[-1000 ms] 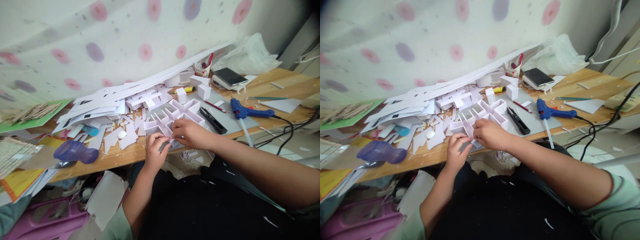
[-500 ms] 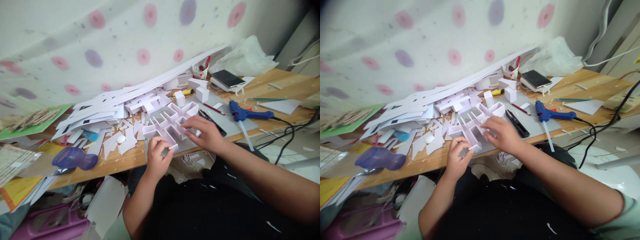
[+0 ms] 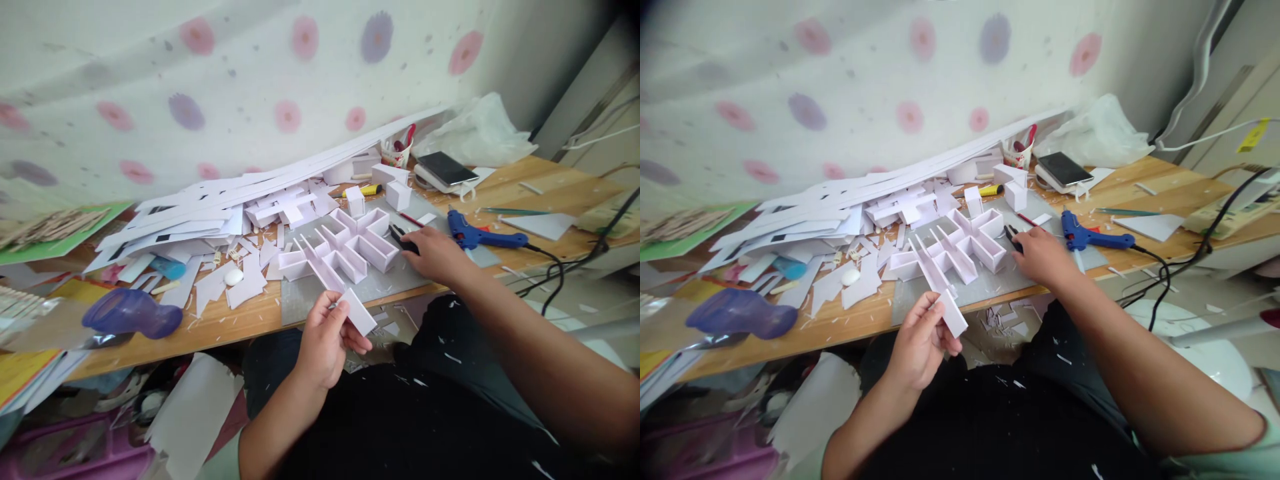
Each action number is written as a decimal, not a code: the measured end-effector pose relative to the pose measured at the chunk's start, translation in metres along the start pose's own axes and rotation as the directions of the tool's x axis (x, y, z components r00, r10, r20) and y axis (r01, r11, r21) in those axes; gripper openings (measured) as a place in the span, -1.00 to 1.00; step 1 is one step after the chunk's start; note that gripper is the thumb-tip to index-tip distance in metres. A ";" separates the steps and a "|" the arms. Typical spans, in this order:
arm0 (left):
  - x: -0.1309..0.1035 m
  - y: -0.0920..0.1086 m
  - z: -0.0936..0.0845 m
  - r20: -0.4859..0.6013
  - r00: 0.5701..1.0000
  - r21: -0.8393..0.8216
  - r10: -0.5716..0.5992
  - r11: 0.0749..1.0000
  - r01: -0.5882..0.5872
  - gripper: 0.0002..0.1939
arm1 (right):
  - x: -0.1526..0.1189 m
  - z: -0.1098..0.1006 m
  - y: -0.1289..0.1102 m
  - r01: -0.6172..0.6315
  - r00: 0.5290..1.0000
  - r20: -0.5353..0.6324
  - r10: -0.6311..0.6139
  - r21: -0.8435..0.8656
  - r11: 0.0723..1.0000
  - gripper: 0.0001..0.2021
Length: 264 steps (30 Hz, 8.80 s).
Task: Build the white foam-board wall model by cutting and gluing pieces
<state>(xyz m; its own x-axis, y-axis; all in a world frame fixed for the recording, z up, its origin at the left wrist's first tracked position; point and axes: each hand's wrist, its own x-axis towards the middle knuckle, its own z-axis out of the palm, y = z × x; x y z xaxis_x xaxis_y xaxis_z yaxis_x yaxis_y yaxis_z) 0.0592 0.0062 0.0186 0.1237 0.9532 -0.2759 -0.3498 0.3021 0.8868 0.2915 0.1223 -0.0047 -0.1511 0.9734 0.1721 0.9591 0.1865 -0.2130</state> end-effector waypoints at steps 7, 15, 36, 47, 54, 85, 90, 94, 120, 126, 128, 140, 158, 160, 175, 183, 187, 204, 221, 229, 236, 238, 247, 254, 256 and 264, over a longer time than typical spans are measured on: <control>-0.006 -0.008 -0.005 0.012 0.998 -0.122 0.059 0.991 -0.057 -0.78 | 0.004 0.009 0.002 -0.149 0.987 0.053 0.152 -0.063 0.987 -0.49; -0.017 -0.019 -0.013 0.020 1.000 -0.189 0.006 0.982 -0.002 -0.81 | -0.044 -0.030 0.000 -0.090 0.946 -0.267 0.186 0.333 0.938 -0.55; -0.053 -0.030 -0.009 0.130 0.984 -0.379 -0.121 0.911 0.163 -0.75 | -0.147 -0.001 -0.082 0.357 0.916 -0.036 -0.400 0.528 0.771 -0.84; -0.063 -0.038 -0.015 0.186 0.972 -0.380 -0.141 0.903 0.203 -0.77 | -0.149 0.008 -0.084 0.435 0.896 -0.099 -0.432 0.389 0.812 -0.91; -0.065 -0.038 -0.018 0.166 0.971 -0.377 -0.171 0.899 0.223 -0.73 | -0.146 0.014 -0.087 0.551 0.834 -0.170 -0.525 0.329 0.767 -0.91; -0.068 -0.062 -0.030 0.128 0.923 -0.390 -0.364 0.837 0.384 -0.67 | -0.139 0.077 -0.079 0.325 0.920 0.032 -0.391 0.495 0.806 -0.83; -0.067 -0.064 -0.031 0.113 0.928 -0.412 -0.355 0.833 0.369 -0.70 | -0.139 0.081 -0.079 0.275 0.923 0.106 -0.370 0.492 0.826 -0.82; -0.070 -0.068 -0.033 0.111 0.936 -0.404 -0.334 0.845 0.350 -0.74 | -0.137 0.087 -0.078 0.222 0.927 0.158 -0.341 0.502 0.836 -0.81; -0.060 -0.068 -0.028 0.127 0.951 -0.401 -0.283 0.862 0.310 -0.70 | -0.144 0.064 -0.076 0.392 0.901 0.008 -0.433 0.412 0.823 -0.92; -0.062 -0.071 -0.028 0.146 0.951 -0.379 -0.273 0.872 0.309 -0.69 | -0.141 0.068 -0.078 0.292 0.930 0.090 -0.357 0.408 0.865 -0.91; -0.062 -0.073 -0.028 0.155 0.951 -0.371 -0.269 0.876 0.308 -0.69 | -0.141 0.070 -0.077 0.235 0.937 0.144 -0.318 0.414 0.880 -0.91; -0.065 -0.071 -0.029 0.141 0.954 -0.369 -0.263 0.881 0.297 -0.69 | -0.137 0.086 -0.071 0.058 0.962 0.204 -0.180 0.493 0.868 -0.85; -0.065 -0.069 -0.030 0.156 0.963 -0.329 -0.222 0.907 0.262 -0.73 | -0.146 0.063 -0.076 0.384 0.908 -0.015 -0.419 0.435 0.814 -0.90; -0.064 -0.070 -0.031 0.165 0.963 -0.329 -0.215 0.908 0.259 -0.73 | -0.145 0.064 -0.076 0.378 0.910 -0.015 -0.414 0.435 0.817 -0.90; -0.064 -0.076 -0.033 0.221 0.948 -0.326 -0.230 0.899 0.293 -0.73 | -0.142 0.075 -0.076 0.320 0.924 0.040 -0.379 0.457 0.830 -0.90; -0.067 -0.080 -0.034 0.272 0.936 -0.292 -0.222 0.908 0.300 -0.71 | -0.138 0.086 -0.075 0.238 0.943 0.100 -0.319 0.470 0.850 -0.93; -0.070 -0.080 -0.033 0.342 0.912 -0.227 -0.227 0.922 0.314 -0.69 | -0.134 0.100 -0.069 0.129 0.968 0.128 -0.217 0.488 0.864 -0.89; -0.064 -0.063 -0.029 0.027 0.974 -0.327 -0.223 0.919 0.220 -0.71 | -0.148 0.072 -0.076 0.427 0.866 -0.036 -0.499 0.572 0.701 -0.89; -0.068 -0.066 -0.027 0.084 0.975 -0.312 -0.205 0.924 0.221 -0.72 | -0.147 0.076 -0.074 0.391 0.896 -0.028 -0.442 0.518 0.761 -0.92; -0.069 -0.071 -0.028 0.142 0.972 -0.272 -0.185 0.937 0.218 -0.72 | -0.146 0.080 -0.072 0.339 0.922 -0.026 -0.386 0.535 0.774 -0.91; -0.068 -0.066 -0.027 0.113 0.972 -0.313 -0.205 0.921 0.231 -0.74 | -0.147 0.075 -0.073 0.478 0.862 -0.126 -0.491 0.527 0.703 -0.91; -0.068 -0.067 -0.027 0.121 0.972 -0.308 -0.201 0.923 0.230 -0.74 | -0.147 0.075 -0.074 0.472 0.869 -0.133 -0.477 0.516 0.715 -0.91; -0.071 -0.070 -0.028 0.189 0.962 -0.237 -0.199 0.941 0.241 -0.69 | -0.145 0.082 -0.072 0.266 0.940 0.021 -0.342 0.582 0.769 -0.94; -0.065 -0.069 -0.031 -0.002 0.992 -0.186 -0.127 0.975 0.125 -0.75 | -0.140 0.078 -0.079 0.049 0.970 0.124 -0.210 0.745 0.665 -0.75; -0.062 -0.069 -0.032 -0.084 0.992 -0.164 -0.096 0.983 0.082 -0.77 | -0.140 0.069 -0.085 -0.044 0.956 0.178 -0.235 0.874 0.483 -0.71; -0.059 -0.068 -0.036 0.012 0.998 -0.253 -0.069 0.965 0.070 -0.75 | -0.137 0.051 -0.095 -0.219 0.925 0.262 -0.276 0.959 0.178 -0.67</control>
<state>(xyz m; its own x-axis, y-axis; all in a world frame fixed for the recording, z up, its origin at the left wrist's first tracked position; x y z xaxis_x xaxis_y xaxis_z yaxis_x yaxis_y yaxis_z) 0.0424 -0.0704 -0.0390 0.1589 0.9298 -0.3321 -0.5638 0.3616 0.7426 0.2083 -0.0216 -0.0571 -0.4672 0.8835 -0.0346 -0.0255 -0.0525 -0.9983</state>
